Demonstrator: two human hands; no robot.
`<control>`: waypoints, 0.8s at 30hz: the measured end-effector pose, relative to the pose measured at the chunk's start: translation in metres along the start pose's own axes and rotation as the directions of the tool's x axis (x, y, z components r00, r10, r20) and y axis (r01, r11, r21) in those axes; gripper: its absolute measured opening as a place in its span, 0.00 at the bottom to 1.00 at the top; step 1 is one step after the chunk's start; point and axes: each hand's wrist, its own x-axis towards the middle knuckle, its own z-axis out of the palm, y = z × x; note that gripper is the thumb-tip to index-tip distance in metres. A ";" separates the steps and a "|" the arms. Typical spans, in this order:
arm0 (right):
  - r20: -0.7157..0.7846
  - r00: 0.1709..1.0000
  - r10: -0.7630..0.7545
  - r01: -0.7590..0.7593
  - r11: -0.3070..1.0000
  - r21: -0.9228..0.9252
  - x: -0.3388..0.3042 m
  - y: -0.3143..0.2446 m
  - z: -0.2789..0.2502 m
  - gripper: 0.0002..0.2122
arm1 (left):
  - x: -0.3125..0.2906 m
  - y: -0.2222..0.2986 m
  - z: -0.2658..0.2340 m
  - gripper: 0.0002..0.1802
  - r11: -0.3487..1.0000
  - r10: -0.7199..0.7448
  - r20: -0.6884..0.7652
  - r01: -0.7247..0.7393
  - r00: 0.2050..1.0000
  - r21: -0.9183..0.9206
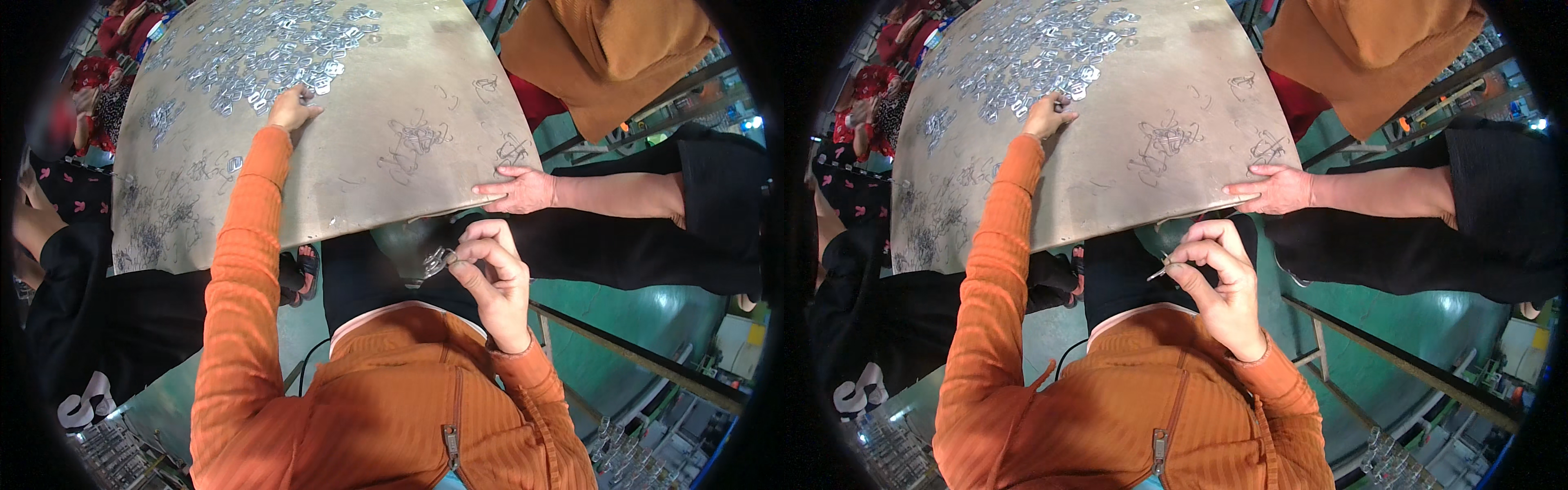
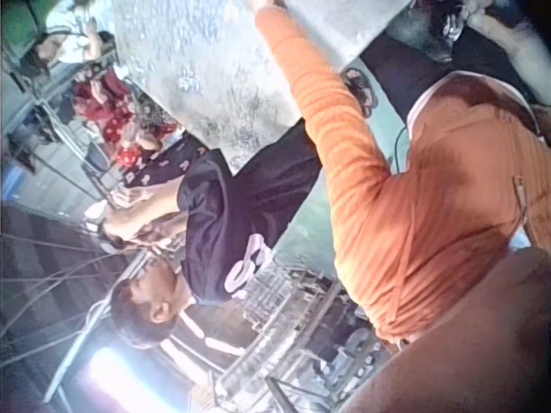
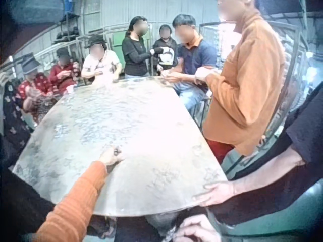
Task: The person threads small metal clips onto a metal wire ring by hand and then hangs the assembled chain onto a metal rack in a workshop area.
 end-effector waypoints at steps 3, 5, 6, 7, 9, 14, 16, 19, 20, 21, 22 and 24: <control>0.000 1.000 0.012 -0.012 0.999 -0.031 -0.005 0.005 0.003 0.05 | -0.016 0.002 -0.016 0.15 0.997 -0.075 0.110 0.071 0.991 0.037; -0.033 0.999 0.015 -0.016 1.000 -0.018 -0.006 0.012 0.004 0.05 | -0.042 0.030 -0.022 0.14 0.995 -0.104 0.134 0.105 0.986 -0.002; -0.040 0.999 0.012 -0.012 1.000 -0.006 -0.007 0.017 0.005 0.05 | -0.061 0.040 -0.019 0.13 0.947 -0.080 0.156 0.124 0.984 -0.296; -0.044 0.999 0.003 -0.003 1.000 -0.004 -0.007 0.019 0.007 0.05 | -0.081 0.052 -0.016 0.12 0.814 -0.054 0.168 0.141 0.984 -0.563; -0.088 0.996 0.022 -0.021 1.000 0.021 -0.007 0.026 0.007 0.05 | -0.132 0.107 -0.007 0.14 0.609 0.037 0.170 0.113 0.985 -0.785; -0.092 0.996 0.021 -0.020 1.000 0.013 -0.005 0.038 0.016 0.05 | -0.227 0.169 0.000 0.10 0.421 0.088 0.160 0.109 0.983 -0.900; -0.095 0.995 0.003 -0.005 1.000 -0.019 -0.005 0.041 0.017 0.05 | -0.242 0.180 -0.001 0.09 0.411 0.092 0.114 0.066 0.989 -0.909; -0.106 0.994 -0.002 -0.002 0.999 -0.042 -0.004 0.042 0.020 0.05 | -0.254 0.189 0.002 0.08 0.315 0.079 0.077 0.048 0.994 -0.948; -0.106 0.994 0.001 -0.007 0.999 -0.052 -0.005 0.043 0.020 0.05 | -0.257 0.189 0.002 0.08 0.287 0.087 0.061 0.034 0.994 -0.957; -0.107 0.994 0.005 -0.012 0.998 -0.063 -0.005 0.045 0.020 0.05 | -0.259 0.189 0.002 0.08 0.301 0.100 0.051 0.019 0.994 -0.953; -0.088 0.996 0.011 -0.018 0.997 -0.078 -0.005 0.047 0.020 0.05 | -0.261 0.188 0.002 0.08 0.314 0.111 0.039 0.002 0.993 -0.950; -0.048 0.999 0.026 -0.031 0.994 -0.107 -0.007 0.050 0.019 0.04 | -0.264 0.187 0.001 0.07 0.338 0.133 0.015 -0.031 0.991 -0.941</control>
